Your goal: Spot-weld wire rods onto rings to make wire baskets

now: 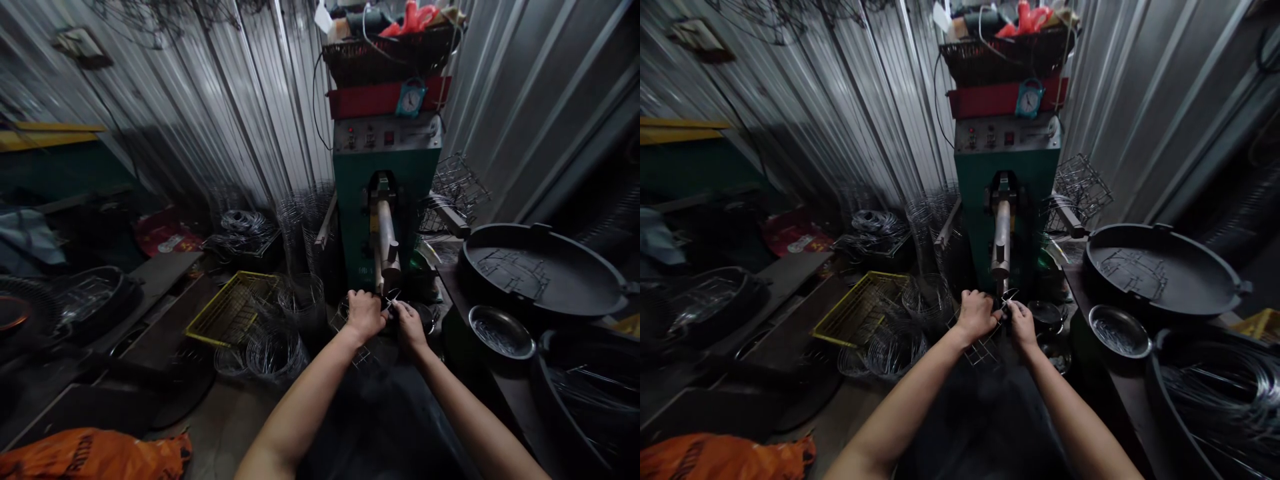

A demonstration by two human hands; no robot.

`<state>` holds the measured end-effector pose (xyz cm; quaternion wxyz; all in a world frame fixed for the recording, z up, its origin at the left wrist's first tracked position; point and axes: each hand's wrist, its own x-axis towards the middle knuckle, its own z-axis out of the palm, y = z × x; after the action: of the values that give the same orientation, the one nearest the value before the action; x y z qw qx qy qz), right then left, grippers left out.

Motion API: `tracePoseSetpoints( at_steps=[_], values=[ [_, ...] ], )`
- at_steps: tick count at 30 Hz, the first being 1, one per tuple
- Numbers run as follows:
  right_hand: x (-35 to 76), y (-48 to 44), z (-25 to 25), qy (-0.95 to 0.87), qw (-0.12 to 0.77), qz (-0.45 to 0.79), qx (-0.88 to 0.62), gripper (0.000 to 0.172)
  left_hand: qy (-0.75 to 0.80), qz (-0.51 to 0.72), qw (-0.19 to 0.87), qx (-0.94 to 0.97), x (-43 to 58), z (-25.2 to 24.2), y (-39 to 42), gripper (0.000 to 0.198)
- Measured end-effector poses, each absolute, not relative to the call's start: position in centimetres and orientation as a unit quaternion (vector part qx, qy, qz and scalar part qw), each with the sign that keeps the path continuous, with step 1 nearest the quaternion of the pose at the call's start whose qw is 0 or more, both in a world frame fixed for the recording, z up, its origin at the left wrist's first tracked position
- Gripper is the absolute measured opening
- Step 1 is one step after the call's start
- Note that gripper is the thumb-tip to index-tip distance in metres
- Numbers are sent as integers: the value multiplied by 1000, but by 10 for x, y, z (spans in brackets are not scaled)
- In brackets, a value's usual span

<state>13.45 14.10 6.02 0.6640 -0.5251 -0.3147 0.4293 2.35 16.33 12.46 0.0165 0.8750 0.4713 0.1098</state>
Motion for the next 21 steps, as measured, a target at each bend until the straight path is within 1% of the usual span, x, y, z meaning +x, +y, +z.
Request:
tracePoseSetpoints(
  at_steps=[4,6,8,10,12,14,16,21],
  values=[
    [134,146,57,-278,680,461,-498,29,468,93,32,878,25,125,167,33],
    [139,142,58,-296,656,462,-519,32,473,83,26,877,25,125,167,34],
    [145,130,60,-353,599,467,-546,35,478,83,18,874,25,125,165,33],
    [149,113,60,-433,522,480,-556,36,482,94,10,871,25,125,162,31],
    [149,94,57,-509,443,496,-546,34,487,106,1,867,25,126,158,30],
    [144,81,50,-561,395,500,-529,34,491,114,-9,864,26,126,156,29],
    [138,76,43,-585,389,488,-519,35,495,116,-13,861,26,127,156,29],
    [132,84,35,-607,412,439,-519,36,524,107,0,845,22,125,164,32]
  ],
)
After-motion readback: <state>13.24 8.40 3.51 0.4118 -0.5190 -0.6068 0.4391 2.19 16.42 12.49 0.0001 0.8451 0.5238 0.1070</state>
